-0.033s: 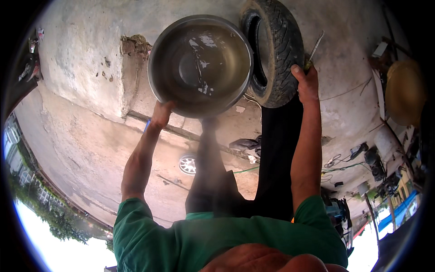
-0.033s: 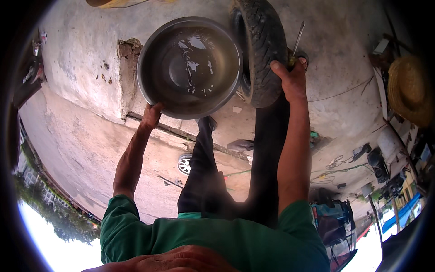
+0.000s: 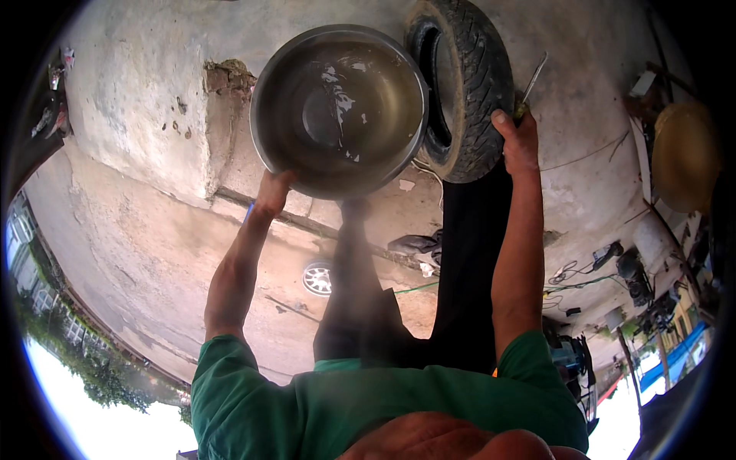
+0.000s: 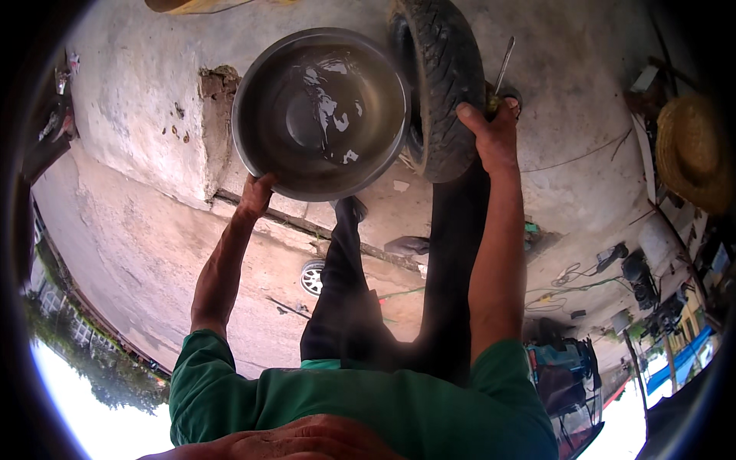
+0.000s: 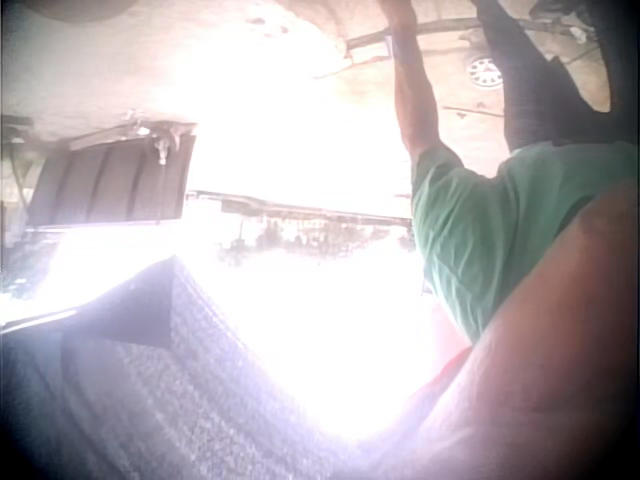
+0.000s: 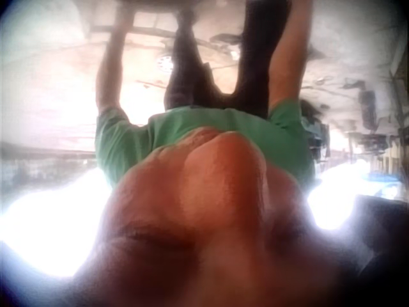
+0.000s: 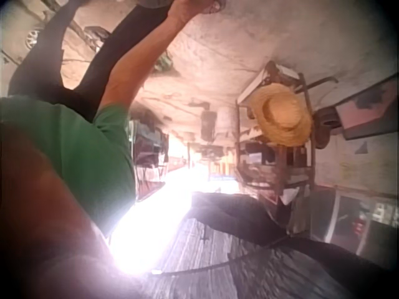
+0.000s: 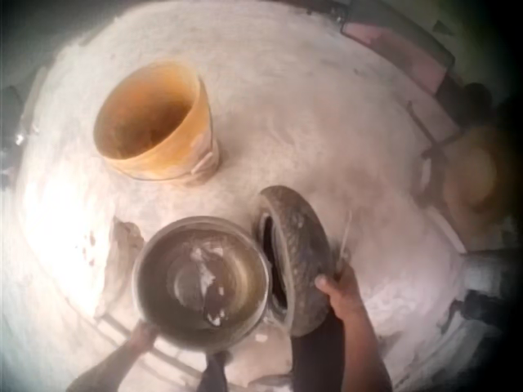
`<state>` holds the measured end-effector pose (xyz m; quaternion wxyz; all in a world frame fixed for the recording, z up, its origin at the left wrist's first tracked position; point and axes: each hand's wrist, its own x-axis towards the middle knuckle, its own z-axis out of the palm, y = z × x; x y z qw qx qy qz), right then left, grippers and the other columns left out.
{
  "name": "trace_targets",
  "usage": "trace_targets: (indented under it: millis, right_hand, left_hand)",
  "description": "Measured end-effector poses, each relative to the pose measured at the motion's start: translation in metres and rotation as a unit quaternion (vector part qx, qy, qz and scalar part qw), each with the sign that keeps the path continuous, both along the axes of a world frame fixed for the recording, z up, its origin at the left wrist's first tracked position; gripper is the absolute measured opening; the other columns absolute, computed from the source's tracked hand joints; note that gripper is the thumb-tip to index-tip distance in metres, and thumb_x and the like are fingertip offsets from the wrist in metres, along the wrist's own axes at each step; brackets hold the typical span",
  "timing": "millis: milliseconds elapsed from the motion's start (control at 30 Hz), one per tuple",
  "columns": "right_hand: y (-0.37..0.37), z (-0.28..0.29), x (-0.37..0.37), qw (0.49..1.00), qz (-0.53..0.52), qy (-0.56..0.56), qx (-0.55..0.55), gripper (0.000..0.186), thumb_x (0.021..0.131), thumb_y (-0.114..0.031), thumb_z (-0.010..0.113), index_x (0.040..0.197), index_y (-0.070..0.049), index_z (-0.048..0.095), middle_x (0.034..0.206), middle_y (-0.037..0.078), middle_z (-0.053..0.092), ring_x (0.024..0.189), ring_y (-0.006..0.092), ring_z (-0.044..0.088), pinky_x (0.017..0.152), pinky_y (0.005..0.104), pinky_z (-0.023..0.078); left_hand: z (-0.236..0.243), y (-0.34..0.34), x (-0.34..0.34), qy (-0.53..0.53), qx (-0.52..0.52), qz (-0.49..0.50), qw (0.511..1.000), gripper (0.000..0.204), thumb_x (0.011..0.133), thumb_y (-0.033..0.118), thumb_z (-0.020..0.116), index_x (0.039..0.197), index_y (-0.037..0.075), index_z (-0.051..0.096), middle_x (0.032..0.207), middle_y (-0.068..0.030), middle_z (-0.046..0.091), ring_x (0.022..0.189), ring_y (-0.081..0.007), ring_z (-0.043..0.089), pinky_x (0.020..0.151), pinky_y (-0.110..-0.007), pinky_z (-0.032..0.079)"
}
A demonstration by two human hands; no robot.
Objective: The person removes the inner tube from a tire, applies glue to it, and luego uses a screwdriver to help reinsert it and reseat the tire on a rim. The person also uses a basin of water to submerge the tire.
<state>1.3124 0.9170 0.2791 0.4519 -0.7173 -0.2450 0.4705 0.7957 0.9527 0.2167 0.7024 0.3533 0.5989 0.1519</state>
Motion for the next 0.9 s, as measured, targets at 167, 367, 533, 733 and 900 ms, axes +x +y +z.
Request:
trace_targets:
  millis: [167, 367, 533, 733, 900]
  right_hand:
    - [-0.004, -0.011, 0.007, 0.999, 0.018, -0.027, 0.010, 0.078, 0.078, -0.047, 0.084, 0.136, 0.000, 0.061, 0.133, 0.015, 0.058, 0.124, 0.0291, 0.051, 0.109, 0.0420, 0.036]
    - [0.004, -0.004, 0.004, 0.999, 0.022, -0.017, 0.020, 0.076, 0.078, -0.045, 0.084, 0.135, 0.001, 0.062, 0.130, 0.013, 0.058, 0.126, 0.0278, 0.047, 0.110, 0.0400, 0.033]
    - [0.007, -0.002, 0.004, 1.000, 0.023, -0.013, 0.015, 0.073, 0.080, -0.042, 0.083, 0.135, 0.001, 0.062, 0.127, 0.013, 0.060, 0.123, 0.0263, 0.050, 0.108, 0.0386, 0.036]
    - [0.008, -0.005, 0.005, 0.999, 0.008, 0.010, 0.031, 0.071, 0.081, -0.038, 0.083, 0.135, 0.004, 0.061, 0.128, 0.013, 0.061, 0.119, 0.0240, 0.055, 0.104, 0.0386, 0.041]
    - [0.011, 0.001, 0.001, 0.999, 0.024, 0.010, 0.033, 0.072, 0.083, -0.040, 0.082, 0.135, 0.005, 0.059, 0.126, 0.013, 0.065, 0.116, 0.0234, 0.060, 0.103, 0.0393, 0.044]
  left_hand:
    - [0.017, 0.020, 0.021, -0.001, 0.014, -0.024, 1.000, 0.054, 0.089, 0.016, 0.058, 0.138, -0.007, 0.052, 0.121, -0.0138, 0.065, 0.112, -0.0217, 0.061, 0.095, -0.035, 0.052]
    - [0.020, 0.027, 0.024, 0.000, -0.011, -0.013, 1.000, 0.055, 0.090, 0.015, 0.057, 0.140, -0.006, 0.049, 0.122, -0.0141, 0.064, 0.111, -0.0218, 0.063, 0.092, -0.037, 0.056]
    - [0.015, 0.026, 0.022, 0.011, -0.011, 0.002, 1.000, 0.051, 0.090, 0.013, 0.057, 0.136, -0.006, 0.053, 0.116, -0.0128, 0.066, 0.105, -0.0210, 0.063, 0.089, -0.037, 0.055]
    - [0.020, 0.025, 0.022, 0.016, -0.003, -0.013, 1.000, 0.043, 0.090, 0.013, 0.058, 0.128, -0.007, 0.059, 0.110, -0.0121, 0.068, 0.099, -0.0174, 0.062, 0.085, -0.035, 0.053]
    - [0.016, 0.024, 0.017, 0.022, 0.030, -0.045, 0.998, 0.040, 0.090, 0.014, 0.058, 0.124, -0.008, 0.061, 0.111, -0.0111, 0.069, 0.100, -0.0156, 0.061, 0.087, -0.033, 0.051]
